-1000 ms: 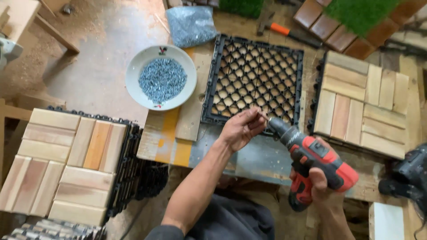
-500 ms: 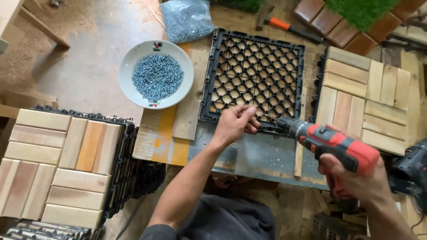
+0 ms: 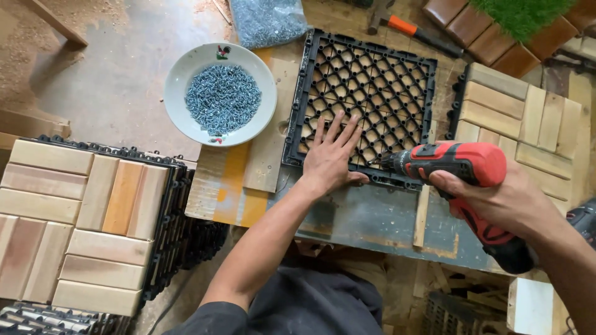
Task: Assembling wooden floor tiles by placing wood slats into a plastic grid and securing them with a power drill.
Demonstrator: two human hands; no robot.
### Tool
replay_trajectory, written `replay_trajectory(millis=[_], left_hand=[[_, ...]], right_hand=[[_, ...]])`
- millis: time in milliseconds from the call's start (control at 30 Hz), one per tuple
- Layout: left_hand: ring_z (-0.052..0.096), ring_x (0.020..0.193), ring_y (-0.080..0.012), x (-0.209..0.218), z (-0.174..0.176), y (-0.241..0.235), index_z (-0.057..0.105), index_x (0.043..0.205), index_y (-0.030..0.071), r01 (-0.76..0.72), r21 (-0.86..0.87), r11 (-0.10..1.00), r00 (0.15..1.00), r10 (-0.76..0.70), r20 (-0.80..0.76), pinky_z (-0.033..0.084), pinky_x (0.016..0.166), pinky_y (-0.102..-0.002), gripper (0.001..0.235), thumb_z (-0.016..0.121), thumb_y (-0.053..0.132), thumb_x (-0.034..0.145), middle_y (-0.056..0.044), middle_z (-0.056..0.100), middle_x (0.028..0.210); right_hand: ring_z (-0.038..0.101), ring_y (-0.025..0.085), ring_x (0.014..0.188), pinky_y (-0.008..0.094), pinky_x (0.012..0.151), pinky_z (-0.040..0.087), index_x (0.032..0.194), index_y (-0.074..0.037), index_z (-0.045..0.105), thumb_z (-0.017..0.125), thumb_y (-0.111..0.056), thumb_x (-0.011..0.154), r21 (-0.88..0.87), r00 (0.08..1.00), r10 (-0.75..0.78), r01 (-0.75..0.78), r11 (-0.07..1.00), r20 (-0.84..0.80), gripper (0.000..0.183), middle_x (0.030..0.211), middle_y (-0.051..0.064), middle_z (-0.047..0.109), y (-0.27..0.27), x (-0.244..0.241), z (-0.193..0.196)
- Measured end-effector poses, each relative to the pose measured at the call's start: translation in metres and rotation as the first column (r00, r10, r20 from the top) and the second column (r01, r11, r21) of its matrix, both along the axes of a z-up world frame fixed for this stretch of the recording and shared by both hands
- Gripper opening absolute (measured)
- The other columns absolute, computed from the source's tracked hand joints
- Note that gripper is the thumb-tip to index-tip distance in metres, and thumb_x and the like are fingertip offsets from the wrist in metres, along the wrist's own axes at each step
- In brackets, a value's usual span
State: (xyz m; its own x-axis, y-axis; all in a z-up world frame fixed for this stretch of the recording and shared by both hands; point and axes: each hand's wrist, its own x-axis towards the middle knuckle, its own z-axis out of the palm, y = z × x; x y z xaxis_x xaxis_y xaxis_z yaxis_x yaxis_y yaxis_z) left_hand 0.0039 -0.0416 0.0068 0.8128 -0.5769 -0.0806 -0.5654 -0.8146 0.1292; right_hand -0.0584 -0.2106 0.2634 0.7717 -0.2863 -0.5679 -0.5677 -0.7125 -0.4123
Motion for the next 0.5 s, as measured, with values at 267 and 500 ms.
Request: replay_trajectory(millis=[267, 500], left_hand=[[-0.015, 0.156, -0.0313, 0.001, -0.006, -0.003, 0.012, 0.165, 0.018, -0.003, -0.055, 0.999, 1.000, 0.001, -0.027, -0.013, 0.123, -0.059, 0.125, 0.045, 0.098, 0.074, -0.004, -0.001, 0.172], [-0.016, 0.156, -0.0318, 0.003, -0.008, -0.004, 0.009, 0.165, 0.018, -0.010, -0.039, 0.999, 1.000, 0.009, -0.015, -0.013, 0.124, -0.058, 0.126, 0.045, 0.098, 0.074, -0.004, -0.002, 0.172]], right_hand=[[0.060, 0.026, 0.055, 0.036, 0.058, 0.046, 0.117, -0.025, 0.076, 0.077, -0.040, 0.086, -0.101, 0.967, 0.207, -0.223, 0.970, -0.146, 0.035, 0.064, 0.014, 0.070, 0.014, 0.043, 0.004], [0.059, 0.024, 0.057, 0.036, 0.055, 0.048, 0.124, -0.032, 0.073, 0.073, -0.045, 0.087, -0.203, 0.897, 0.340, -0.402, 0.893, -0.283, 0.039, 0.071, 0.010, 0.073, 0.029, 0.059, 0.009]])
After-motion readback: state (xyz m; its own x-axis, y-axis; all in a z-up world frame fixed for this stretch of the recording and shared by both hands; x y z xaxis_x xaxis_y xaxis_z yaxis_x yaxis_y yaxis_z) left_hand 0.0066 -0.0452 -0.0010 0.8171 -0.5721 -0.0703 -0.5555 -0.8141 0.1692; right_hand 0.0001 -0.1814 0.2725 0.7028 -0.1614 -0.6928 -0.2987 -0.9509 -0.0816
